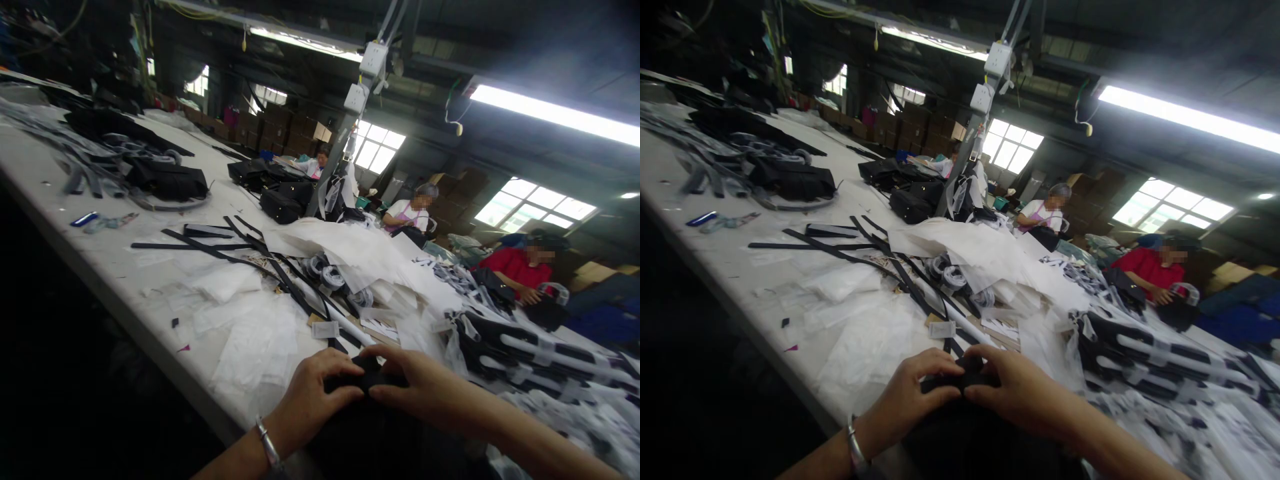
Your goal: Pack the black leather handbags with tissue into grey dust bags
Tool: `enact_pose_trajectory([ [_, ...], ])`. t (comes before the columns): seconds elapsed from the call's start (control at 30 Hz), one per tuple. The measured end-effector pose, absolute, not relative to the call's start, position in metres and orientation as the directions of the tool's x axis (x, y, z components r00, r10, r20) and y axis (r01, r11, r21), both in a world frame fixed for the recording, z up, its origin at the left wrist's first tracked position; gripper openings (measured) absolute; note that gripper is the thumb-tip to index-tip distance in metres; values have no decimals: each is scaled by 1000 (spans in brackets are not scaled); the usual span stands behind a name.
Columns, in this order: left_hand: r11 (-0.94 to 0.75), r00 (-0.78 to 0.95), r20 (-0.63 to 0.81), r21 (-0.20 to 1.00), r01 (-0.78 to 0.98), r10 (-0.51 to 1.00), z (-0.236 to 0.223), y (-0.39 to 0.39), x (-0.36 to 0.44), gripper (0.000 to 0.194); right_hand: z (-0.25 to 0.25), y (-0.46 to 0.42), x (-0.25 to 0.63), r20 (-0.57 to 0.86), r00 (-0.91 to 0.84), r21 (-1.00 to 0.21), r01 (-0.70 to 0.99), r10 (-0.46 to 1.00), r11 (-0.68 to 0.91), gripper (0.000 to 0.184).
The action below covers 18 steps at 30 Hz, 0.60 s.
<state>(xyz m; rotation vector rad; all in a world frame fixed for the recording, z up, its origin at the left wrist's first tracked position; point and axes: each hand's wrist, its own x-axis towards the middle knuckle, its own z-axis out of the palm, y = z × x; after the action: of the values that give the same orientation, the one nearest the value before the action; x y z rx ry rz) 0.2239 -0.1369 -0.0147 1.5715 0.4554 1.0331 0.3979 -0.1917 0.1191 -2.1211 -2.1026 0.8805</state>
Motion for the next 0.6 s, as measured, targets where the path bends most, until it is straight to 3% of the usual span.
enact_pose_trajectory([
  [0.27, -180, 513, 298, 947, -267, 805, -20, -147, 220, 22, 103, -184, 404, -556, -76, -625, 695, 828, -356, 50],
  [0.6, -130, 497, 267, 947, -293, 826, -23, -150, 224, 22, 97, -187, 394, -544, 48, -641, 620, 837, -453, 52],
])
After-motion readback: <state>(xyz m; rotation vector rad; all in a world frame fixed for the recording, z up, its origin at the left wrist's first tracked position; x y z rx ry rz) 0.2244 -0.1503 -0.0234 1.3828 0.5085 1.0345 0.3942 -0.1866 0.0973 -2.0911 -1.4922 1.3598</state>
